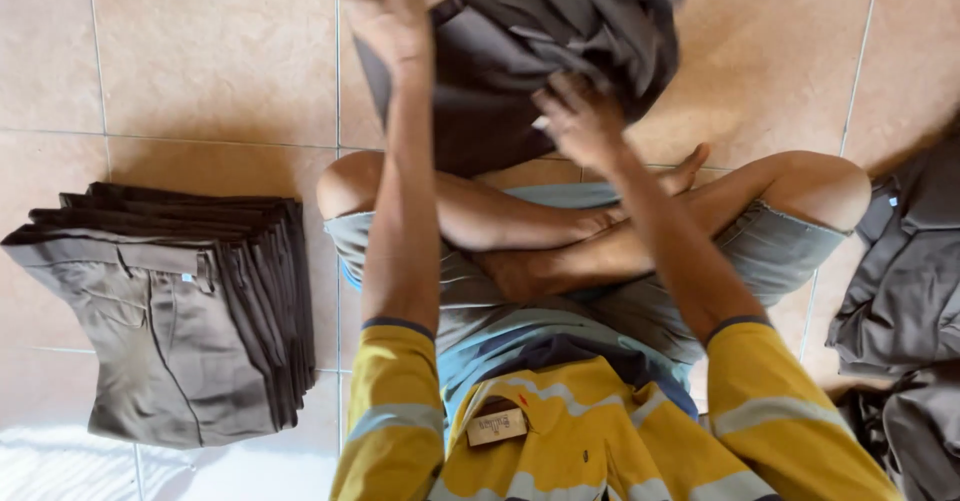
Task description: Folding brown pants and stacking them neatly on the floor.
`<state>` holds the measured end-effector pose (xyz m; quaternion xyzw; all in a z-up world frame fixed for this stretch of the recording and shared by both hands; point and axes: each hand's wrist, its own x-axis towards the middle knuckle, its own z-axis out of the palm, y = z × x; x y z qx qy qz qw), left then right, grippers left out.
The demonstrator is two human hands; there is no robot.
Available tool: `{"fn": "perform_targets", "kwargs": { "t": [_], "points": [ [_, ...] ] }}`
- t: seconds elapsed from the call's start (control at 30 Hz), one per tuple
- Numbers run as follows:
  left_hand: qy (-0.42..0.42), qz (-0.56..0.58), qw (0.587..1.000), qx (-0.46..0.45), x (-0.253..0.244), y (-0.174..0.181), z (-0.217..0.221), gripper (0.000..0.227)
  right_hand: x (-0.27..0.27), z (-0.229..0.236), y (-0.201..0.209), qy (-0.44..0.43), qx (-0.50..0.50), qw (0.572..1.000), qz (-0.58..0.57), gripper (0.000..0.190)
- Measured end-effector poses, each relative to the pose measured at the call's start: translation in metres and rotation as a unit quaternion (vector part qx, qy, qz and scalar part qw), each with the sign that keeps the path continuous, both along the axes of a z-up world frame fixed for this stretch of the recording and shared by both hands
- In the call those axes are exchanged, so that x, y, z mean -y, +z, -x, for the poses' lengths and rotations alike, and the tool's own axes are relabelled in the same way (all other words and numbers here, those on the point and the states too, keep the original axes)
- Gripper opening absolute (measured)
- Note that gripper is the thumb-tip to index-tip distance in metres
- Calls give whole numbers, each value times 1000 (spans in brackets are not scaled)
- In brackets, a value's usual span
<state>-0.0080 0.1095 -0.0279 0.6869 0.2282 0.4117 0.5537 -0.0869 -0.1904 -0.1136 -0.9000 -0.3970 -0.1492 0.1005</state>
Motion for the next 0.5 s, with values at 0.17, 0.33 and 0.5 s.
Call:
{"fn": "perform_targets", "kwargs": {
  "t": [0.17,0.33,0.5],
  "points": [
    [74,214,973,-44,-71,22,64,76,101,-81,-49,-155,35,980,122,27],
    [139,232,960,-71,-77,-23,108,63,5,-16,2,-213,1,977,16,51],
    [155,297,942,-13,-82,-45,111,49,-76,69,-21,-128,-293,944,81,68]
  ]
}}
